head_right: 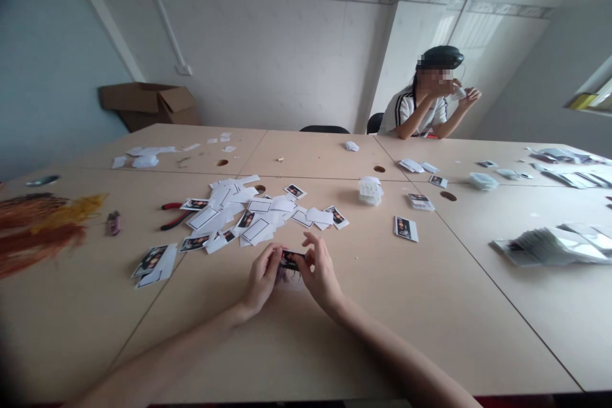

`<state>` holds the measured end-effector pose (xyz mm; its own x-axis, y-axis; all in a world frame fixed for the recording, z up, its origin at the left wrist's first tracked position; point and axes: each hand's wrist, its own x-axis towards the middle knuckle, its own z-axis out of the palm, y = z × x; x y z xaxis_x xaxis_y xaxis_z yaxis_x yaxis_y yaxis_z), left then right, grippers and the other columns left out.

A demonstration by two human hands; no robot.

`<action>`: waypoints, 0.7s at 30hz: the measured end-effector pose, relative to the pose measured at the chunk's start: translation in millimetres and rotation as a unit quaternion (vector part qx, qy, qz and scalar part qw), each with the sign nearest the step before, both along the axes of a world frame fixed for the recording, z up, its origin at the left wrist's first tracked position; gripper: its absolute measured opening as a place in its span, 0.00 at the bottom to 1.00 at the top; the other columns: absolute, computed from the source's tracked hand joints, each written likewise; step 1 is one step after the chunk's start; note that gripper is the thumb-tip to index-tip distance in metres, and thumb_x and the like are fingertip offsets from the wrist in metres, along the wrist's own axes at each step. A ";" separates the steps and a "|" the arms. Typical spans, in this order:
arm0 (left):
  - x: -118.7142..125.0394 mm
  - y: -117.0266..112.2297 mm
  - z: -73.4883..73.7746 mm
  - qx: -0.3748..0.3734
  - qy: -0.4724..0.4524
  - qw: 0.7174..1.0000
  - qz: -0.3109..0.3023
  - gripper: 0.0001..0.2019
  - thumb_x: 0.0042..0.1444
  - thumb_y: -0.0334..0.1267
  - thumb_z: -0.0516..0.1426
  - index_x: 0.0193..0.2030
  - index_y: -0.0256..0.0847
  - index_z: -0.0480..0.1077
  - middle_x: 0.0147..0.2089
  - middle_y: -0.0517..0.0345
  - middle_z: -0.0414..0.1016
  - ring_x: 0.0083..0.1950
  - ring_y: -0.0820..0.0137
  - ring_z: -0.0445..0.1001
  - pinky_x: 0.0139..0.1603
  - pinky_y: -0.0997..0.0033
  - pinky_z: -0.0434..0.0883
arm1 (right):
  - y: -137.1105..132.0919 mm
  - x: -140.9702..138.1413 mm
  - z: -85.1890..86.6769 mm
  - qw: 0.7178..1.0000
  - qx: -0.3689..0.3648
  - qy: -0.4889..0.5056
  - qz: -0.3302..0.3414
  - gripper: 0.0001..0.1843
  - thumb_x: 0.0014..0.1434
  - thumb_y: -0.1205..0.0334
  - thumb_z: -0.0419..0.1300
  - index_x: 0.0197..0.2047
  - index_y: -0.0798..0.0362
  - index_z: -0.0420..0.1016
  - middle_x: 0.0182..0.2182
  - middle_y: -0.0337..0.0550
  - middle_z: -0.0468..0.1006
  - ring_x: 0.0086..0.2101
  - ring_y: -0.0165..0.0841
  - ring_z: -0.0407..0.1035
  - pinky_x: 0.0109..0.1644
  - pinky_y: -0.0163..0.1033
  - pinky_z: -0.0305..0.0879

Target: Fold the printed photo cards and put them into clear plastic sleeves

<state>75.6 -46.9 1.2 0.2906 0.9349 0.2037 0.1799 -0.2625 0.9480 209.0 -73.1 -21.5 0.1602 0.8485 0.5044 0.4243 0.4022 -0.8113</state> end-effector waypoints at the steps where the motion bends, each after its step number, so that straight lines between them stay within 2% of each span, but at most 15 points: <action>1: 0.0 -0.4 0.3 0.000 -0.002 1.000 0.003 0.14 0.56 0.47 0.45 0.34 0.39 0.64 0.29 0.60 0.67 0.31 0.71 0.67 0.33 0.76 0.63 | 0.0 -0.1 -0.4 1.000 0.008 -0.002 -0.001 0.19 0.54 0.65 0.50 0.50 0.50 0.53 0.37 0.42 0.63 0.22 0.21 0.57 0.29 0.31 0.62; 6: 0.4 -1.8 0.2 0.006 -0.008 1.000 0.022 0.15 0.56 0.47 0.44 0.34 0.39 0.64 0.29 0.58 0.69 0.33 0.69 0.69 0.34 0.74 0.65 | -1.2 -1.0 2.6 0.999 0.039 -0.028 0.005 0.16 0.55 0.67 0.49 0.48 0.50 0.54 0.35 0.42 0.62 0.24 0.23 0.57 0.30 0.32 0.62; 12: 1.1 -4.7 1.8 0.013 -0.027 0.999 0.040 0.15 0.55 0.48 0.46 0.35 0.38 0.66 0.27 0.59 0.71 0.29 0.71 0.71 0.30 0.75 0.66 | -1.7 -1.4 5.1 0.999 0.037 -0.024 0.010 0.15 0.55 0.68 0.49 0.47 0.50 0.55 0.35 0.42 0.62 0.23 0.23 0.57 0.28 0.31 0.61; 17: 1.5 -5.8 4.4 0.024 -0.039 0.998 0.052 0.16 0.54 0.48 0.47 0.34 0.38 0.67 0.30 0.57 0.72 0.32 0.71 0.71 0.32 0.76 0.67 | 0.2 -1.1 6.4 0.999 0.045 -0.023 0.013 0.14 0.55 0.69 0.48 0.46 0.50 0.56 0.36 0.42 0.62 0.23 0.23 0.57 0.28 0.31 0.60; 21: 1.4 -5.9 3.9 0.007 -0.043 0.998 0.044 0.16 0.54 0.48 0.47 0.35 0.38 0.66 0.26 0.59 0.72 0.28 0.72 0.71 0.28 0.76 0.67 | -0.3 -1.2 8.5 0.999 0.049 -0.022 0.009 0.13 0.55 0.69 0.48 0.44 0.51 0.57 0.35 0.41 0.63 0.23 0.22 0.57 0.27 0.31 0.60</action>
